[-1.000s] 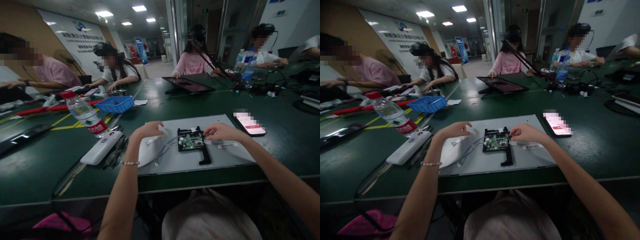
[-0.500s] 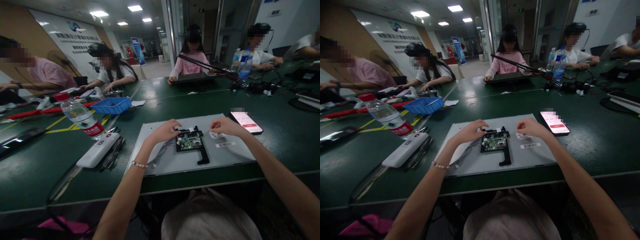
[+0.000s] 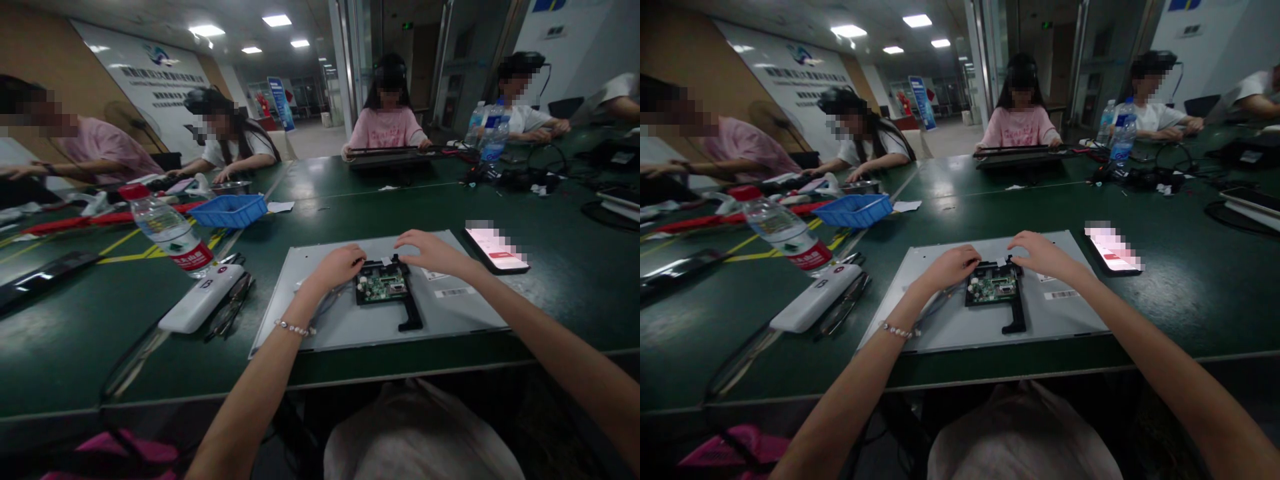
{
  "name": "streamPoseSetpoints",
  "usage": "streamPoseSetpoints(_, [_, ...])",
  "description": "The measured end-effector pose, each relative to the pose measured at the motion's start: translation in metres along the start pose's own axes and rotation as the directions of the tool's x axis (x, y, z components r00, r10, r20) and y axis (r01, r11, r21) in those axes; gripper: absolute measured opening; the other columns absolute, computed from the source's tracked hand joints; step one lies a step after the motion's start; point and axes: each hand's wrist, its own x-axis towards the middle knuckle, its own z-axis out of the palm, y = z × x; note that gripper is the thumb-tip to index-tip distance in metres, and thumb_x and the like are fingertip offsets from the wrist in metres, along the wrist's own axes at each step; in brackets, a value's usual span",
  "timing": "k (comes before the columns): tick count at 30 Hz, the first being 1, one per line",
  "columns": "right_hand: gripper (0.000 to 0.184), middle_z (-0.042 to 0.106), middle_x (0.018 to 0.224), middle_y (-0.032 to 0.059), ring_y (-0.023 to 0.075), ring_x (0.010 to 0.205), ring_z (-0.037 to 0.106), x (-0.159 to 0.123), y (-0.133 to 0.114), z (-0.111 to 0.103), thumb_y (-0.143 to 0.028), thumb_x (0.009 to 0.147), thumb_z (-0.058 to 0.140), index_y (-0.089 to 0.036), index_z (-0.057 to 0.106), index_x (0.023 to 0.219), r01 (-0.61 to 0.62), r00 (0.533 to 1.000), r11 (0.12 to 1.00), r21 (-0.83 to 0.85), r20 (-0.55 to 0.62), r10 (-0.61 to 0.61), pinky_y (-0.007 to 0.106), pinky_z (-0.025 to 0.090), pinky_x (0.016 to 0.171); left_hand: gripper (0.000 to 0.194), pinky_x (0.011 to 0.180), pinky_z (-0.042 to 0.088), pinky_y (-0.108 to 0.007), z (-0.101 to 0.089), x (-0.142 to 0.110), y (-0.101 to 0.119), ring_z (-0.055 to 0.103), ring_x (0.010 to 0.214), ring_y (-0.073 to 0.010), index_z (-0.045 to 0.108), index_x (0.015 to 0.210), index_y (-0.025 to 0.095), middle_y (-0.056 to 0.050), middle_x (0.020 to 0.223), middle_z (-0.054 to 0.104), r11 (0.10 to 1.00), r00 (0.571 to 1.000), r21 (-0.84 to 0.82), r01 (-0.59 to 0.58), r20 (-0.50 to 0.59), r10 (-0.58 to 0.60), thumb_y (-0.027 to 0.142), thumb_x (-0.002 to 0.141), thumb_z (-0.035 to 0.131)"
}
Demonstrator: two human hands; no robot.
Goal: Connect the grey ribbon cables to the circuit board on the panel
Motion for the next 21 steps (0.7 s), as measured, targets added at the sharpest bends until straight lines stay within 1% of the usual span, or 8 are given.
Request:
streamPoseSetpoints(2, [0.026, 0.063, 0.114, 0.0099, 0.0238, 0.107, 0.057, 0.011, -0.009, 0.006, -0.028, 0.084, 0.059, -0.019, 0.066, 0.107, 0.075, 0.996, 0.997, -0.031, 0.057, -0.073, 0.038, 0.042, 0.095, 0.022, 0.078, 0.045, -0.028, 0.000, 0.000, 0.000, 0.059, 0.086, -0.0171, 0.064, 0.096, 0.017, -0.007, 0.094, 0.063, 1.000, 1.000, 0.007, -0.002, -0.001, 0.002, 0.017, 0.089, 0.042])
streamPoseSetpoints(5, [0.020, 0.067, 0.106, 0.0087, 0.0230, 0.100, 0.060, 0.020, -0.015, 0.018, -0.026, 0.085, 0.058, -0.019, 0.069, 0.100, 0.061, 0.991, 0.995, -0.083, 0.124, -0.051, 0.035, 0.044, 0.090, 0.022, 0.077, 0.045, -0.028, 0.000, -0.001, 0.000, 0.059, 0.086, -0.0174, 0.063, 0.097, 0.017, -0.006, 0.094, 0.062, 1.000, 1.000, 0.020, -0.003, -0.001, 0.003, 0.017, 0.088, 0.043])
streamPoseSetpoints(8, [0.019, 0.069, 0.098, 0.0073, 0.0211, 0.092, 0.062, 0.021, -0.015, 0.029, -0.021, 0.087, 0.053, -0.018, 0.070, 0.094, 0.009, 0.995, 0.994, -0.109, 0.096, 0.001, 0.032, 0.045, 0.084, 0.022, 0.077, 0.045, -0.028, 0.000, -0.002, 0.000, 0.059, 0.087, -0.0176, 0.063, 0.097, 0.017, -0.006, 0.095, 0.062, 1.000, 1.000, 0.029, 0.000, -0.002, 0.000, 0.018, 0.088, 0.043])
streamPoseSetpoints(10, [0.019, 0.070, 0.096, 0.0063, 0.0204, 0.091, 0.062, 0.019, -0.014, 0.031, -0.020, 0.088, 0.052, -0.018, 0.070, 0.093, 0.005, 0.998, 0.994, -0.111, 0.065, 0.002, 0.032, 0.045, 0.083, 0.022, 0.077, 0.045, -0.028, 0.001, -0.002, 0.000, 0.059, 0.087, -0.0176, 0.063, 0.098, 0.017, -0.006, 0.095, 0.062, 1.000, 1.000, 0.030, 0.001, 0.000, -0.001, 0.018, 0.088, 0.042])
streamPoseSetpoints(13, [0.020, 0.070, 0.098, 0.0055, 0.0200, 0.092, 0.062, 0.015, -0.013, 0.024, -0.021, 0.088, 0.051, -0.019, 0.070, 0.094, -0.016, 1.000, 0.995, -0.100, -0.012, 0.015, 0.032, 0.046, 0.085, 0.023, 0.077, 0.045, -0.028, 0.001, -0.001, 0.000, 0.059, 0.087, -0.0177, 0.063, 0.099, 0.018, -0.006, 0.096, 0.062, 1.000, 1.000, 0.030, 0.004, 0.003, -0.004, 0.019, 0.088, 0.043])
streamPoseSetpoints(17, [0.026, 0.068, 0.106, 0.0068, 0.0203, 0.100, 0.061, 0.008, -0.004, 0.004, -0.022, 0.091, 0.046, -0.017, 0.068, 0.104, -0.093, 0.986, 0.989, -0.113, -0.152, 0.075, 0.033, 0.045, 0.090, 0.023, 0.077, 0.045, -0.028, 0.001, 0.000, 0.000, 0.059, 0.086, -0.0173, 0.063, 0.098, 0.017, -0.006, 0.096, 0.062, 1.000, 1.000, 0.030, 0.006, 0.008, -0.006, 0.019, 0.088, 0.043])
streamPoseSetpoints(19, [0.027, 0.067, 0.108, 0.0085, 0.0218, 0.102, 0.060, 0.003, 0.005, -0.003, -0.021, 0.091, 0.045, -0.017, 0.069, 0.104, -0.143, 0.983, 0.975, -0.168, -0.135, 0.121, 0.035, 0.045, 0.092, 0.023, 0.077, 0.045, -0.028, 0.000, 0.000, 0.000, 0.059, 0.086, -0.0173, 0.063, 0.098, 0.017, -0.006, 0.095, 0.062, 1.000, 1.000, 0.030, 0.003, 0.010, -0.003, 0.019, 0.089, 0.043])
streamPoseSetpoints(21, [0.026, 0.066, 0.110, 0.0103, 0.0233, 0.103, 0.060, -0.001, 0.017, -0.005, -0.020, 0.088, 0.047, -0.016, 0.070, 0.102, -0.181, 0.983, 0.959, -0.218, -0.063, 0.171, 0.036, 0.045, 0.093, 0.023, 0.077, 0.045, -0.028, -0.001, 0.000, 0.000, 0.059, 0.086, -0.0173, 0.063, 0.099, 0.017, -0.006, 0.095, 0.062, 1.000, 1.000, 0.031, 0.000, 0.008, 0.000, 0.019, 0.089, 0.042])
